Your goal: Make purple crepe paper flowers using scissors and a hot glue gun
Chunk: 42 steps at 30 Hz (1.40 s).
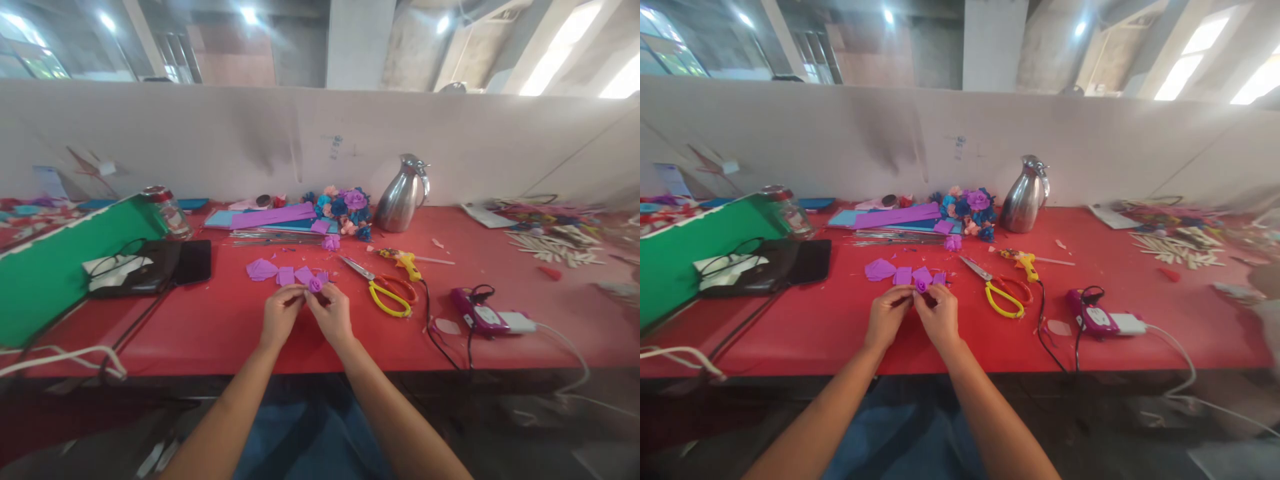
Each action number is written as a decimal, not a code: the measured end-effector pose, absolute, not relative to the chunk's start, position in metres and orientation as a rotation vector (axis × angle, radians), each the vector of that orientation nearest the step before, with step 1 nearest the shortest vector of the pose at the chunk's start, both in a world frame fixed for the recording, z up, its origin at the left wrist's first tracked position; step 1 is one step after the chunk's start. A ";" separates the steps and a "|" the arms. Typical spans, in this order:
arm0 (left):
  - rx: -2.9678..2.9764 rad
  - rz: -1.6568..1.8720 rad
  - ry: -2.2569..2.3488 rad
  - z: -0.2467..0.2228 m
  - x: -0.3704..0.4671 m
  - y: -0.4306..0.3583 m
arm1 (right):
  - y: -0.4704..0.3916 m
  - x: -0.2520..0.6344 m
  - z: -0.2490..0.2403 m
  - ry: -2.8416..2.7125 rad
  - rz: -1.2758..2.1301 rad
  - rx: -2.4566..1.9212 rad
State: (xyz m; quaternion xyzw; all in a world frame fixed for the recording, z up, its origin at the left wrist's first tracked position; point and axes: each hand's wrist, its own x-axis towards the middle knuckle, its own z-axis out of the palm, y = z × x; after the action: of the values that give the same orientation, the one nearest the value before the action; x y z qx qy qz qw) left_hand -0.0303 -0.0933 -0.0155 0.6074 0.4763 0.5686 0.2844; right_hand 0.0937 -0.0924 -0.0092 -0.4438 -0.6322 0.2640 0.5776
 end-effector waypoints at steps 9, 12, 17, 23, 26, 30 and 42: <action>1.532 1.495 1.265 -0.014 -0.031 -0.093 | -0.092 0.093 -0.011 -1.455 0.673 -1.069; 1.469 1.495 1.278 -0.015 -0.031 -0.093 | -0.093 0.093 -0.013 -1.397 0.770 -1.043; 1.386 1.532 1.313 -0.020 -0.032 -0.090 | -0.095 0.098 -0.012 -1.283 0.945 -0.940; 1.375 1.560 1.397 -0.027 -0.035 -0.087 | -0.094 0.106 -0.004 -1.218 0.990 -0.896; 1.380 1.549 1.412 -0.029 -0.036 -0.086 | -0.095 0.106 0.003 -1.247 1.001 -0.904; 1.418 1.546 1.416 -0.030 -0.036 -0.084 | -0.093 0.103 0.009 -1.286 0.982 -0.932; 1.644 1.525 1.495 -0.028 -0.035 -0.087 | -0.089 0.111 0.010 -1.299 0.976 -1.001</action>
State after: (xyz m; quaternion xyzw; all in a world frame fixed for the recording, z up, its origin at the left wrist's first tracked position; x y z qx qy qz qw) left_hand -0.0352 -0.0874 -0.0278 0.5948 0.5410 0.5518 0.2214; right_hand 0.1113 -0.0892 0.0100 -0.4279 -0.5553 0.4171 0.5784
